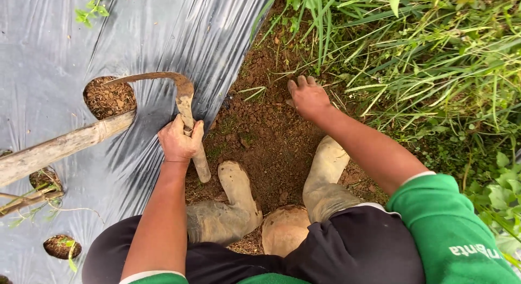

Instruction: The person uses a sickle to cut weeds and pulls them by hand from the soil next to a row of plants covered with black plastic mulch. The person works along the edge of the mulch, clearing the area of unwanted vegetation.

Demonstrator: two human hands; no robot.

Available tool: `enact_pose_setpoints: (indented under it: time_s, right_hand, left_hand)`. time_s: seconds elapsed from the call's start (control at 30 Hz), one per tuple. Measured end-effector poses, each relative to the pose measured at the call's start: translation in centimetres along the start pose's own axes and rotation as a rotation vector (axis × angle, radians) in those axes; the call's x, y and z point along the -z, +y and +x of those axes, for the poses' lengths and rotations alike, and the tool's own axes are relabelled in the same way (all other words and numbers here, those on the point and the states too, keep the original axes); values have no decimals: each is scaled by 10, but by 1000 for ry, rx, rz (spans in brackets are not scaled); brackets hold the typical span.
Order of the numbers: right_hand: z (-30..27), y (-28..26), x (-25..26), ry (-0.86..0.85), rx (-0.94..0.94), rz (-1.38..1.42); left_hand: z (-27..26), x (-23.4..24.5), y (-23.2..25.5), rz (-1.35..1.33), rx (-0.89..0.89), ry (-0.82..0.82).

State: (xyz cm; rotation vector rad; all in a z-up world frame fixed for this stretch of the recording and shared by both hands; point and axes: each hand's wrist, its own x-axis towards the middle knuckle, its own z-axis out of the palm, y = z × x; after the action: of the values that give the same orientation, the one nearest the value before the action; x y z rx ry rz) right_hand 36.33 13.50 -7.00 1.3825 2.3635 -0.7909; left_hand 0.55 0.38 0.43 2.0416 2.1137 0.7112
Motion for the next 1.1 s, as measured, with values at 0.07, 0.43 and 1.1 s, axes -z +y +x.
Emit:
enact_pose_setpoints:
  time_s: [0.07,0.43,1.1]
  right_hand:
    - [16,2,-22,7,97,-160]
    - [-53,15,34,28,-14,239]
    - [-129,47,167,651,-535,-246]
  left_hand:
    - [0,2,1,-26,3,-11]
    - [-3,-1,-5,-15,-27,-3]
    - [10,21,22,21,166,-84]
